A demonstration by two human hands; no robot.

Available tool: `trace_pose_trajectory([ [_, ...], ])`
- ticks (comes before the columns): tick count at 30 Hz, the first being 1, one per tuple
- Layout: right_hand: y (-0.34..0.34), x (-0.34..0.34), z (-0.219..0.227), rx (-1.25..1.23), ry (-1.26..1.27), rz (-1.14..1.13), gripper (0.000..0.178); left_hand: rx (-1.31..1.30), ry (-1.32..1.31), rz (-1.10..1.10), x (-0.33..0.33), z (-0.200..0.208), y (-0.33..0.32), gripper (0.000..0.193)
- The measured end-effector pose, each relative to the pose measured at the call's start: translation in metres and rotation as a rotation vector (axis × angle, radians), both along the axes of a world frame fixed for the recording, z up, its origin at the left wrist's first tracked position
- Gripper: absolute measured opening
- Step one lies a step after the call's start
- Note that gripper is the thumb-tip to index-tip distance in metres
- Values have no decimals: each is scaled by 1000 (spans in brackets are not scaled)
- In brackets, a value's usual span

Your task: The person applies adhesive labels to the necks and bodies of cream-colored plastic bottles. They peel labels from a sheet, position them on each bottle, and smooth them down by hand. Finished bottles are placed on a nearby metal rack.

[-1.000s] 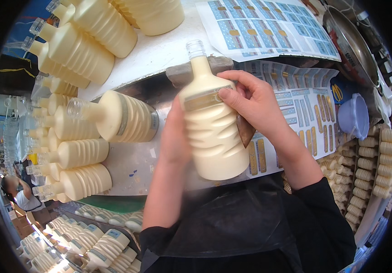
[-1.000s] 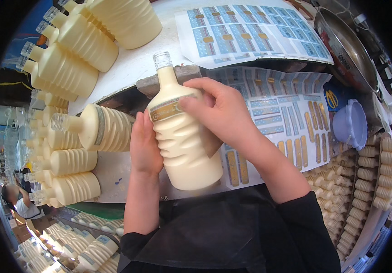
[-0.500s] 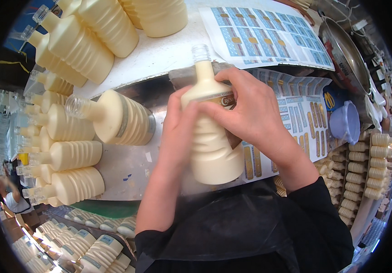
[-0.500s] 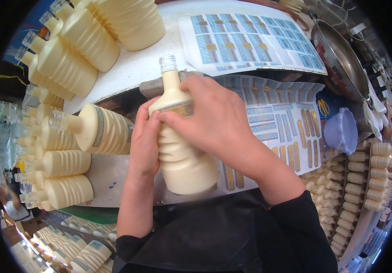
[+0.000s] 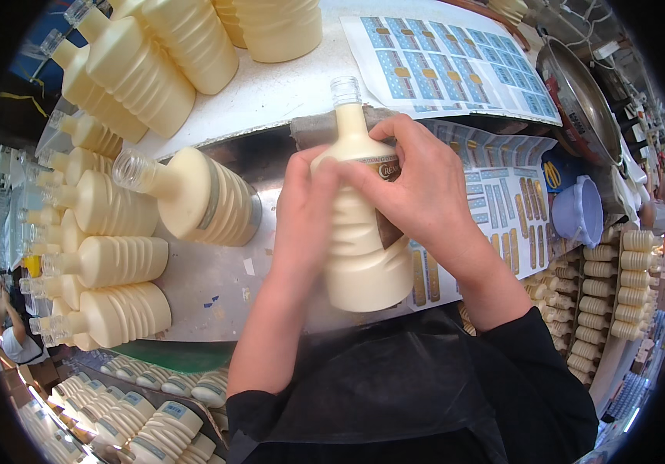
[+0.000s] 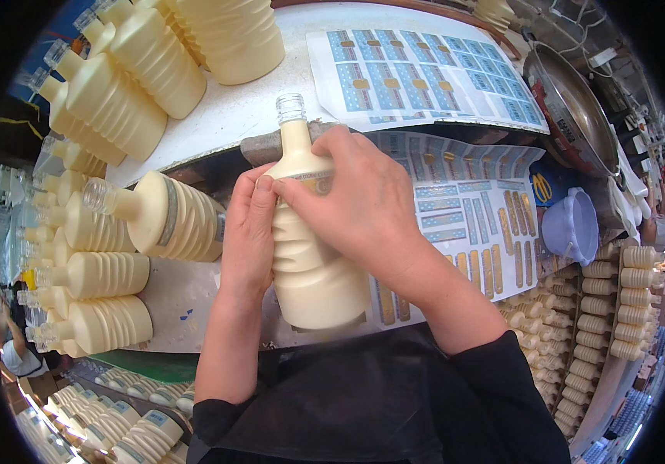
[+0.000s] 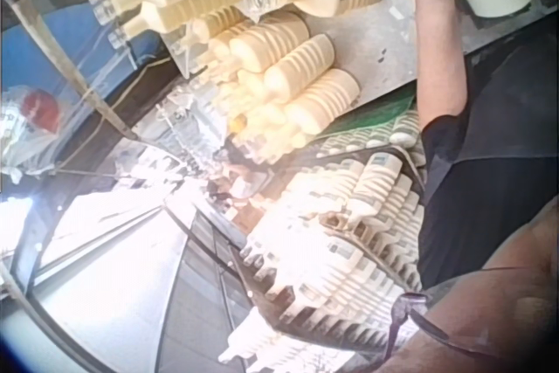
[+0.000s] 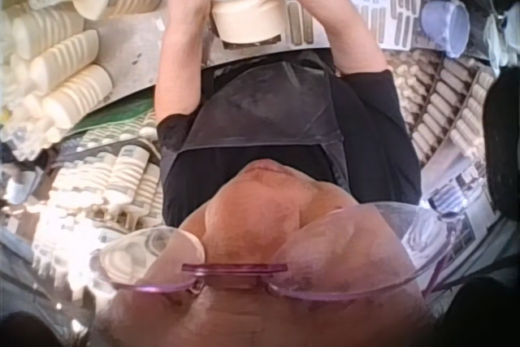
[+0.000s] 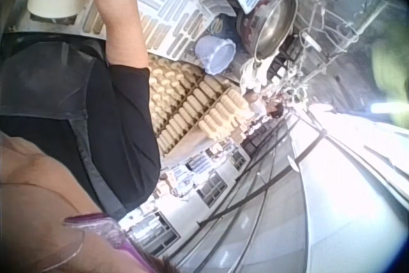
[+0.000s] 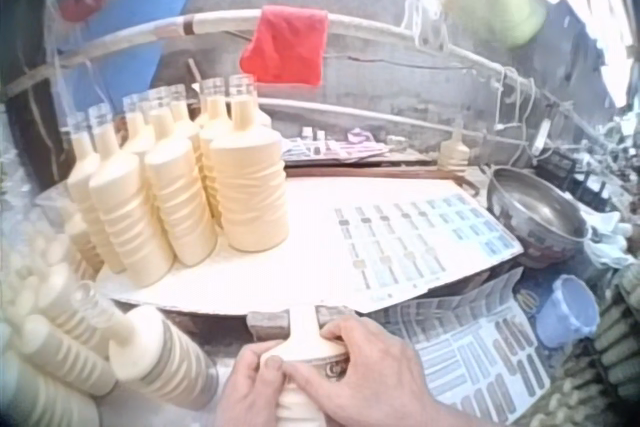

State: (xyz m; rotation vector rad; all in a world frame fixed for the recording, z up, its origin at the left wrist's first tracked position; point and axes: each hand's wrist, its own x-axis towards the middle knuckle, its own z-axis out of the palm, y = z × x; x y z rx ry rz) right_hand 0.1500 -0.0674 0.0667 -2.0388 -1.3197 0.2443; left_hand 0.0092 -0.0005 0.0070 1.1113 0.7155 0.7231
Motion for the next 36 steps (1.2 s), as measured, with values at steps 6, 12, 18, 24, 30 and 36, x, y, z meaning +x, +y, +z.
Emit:
trace_pose_trajectory([
  [6,-7,16,11,-85,417,45,44,-81,-99,66,-1,0,-2,48],
  [12,-13,29,-19,13,602,91,37,87,173,16,3,9,-2,47],
  [18,-10,30,-29,39,866,84,34,79,70,-15,0,7,-4,45],
  [24,-11,28,-17,-35,764,53,40,105,47,-20,-5,8,-2,46],
  [30,-7,17,-6,-52,276,22,55,-67,4,-24,-2,12,4,48],
  [36,-6,13,-1,-85,108,25,57,-86,59,-75,2,17,2,47],
])
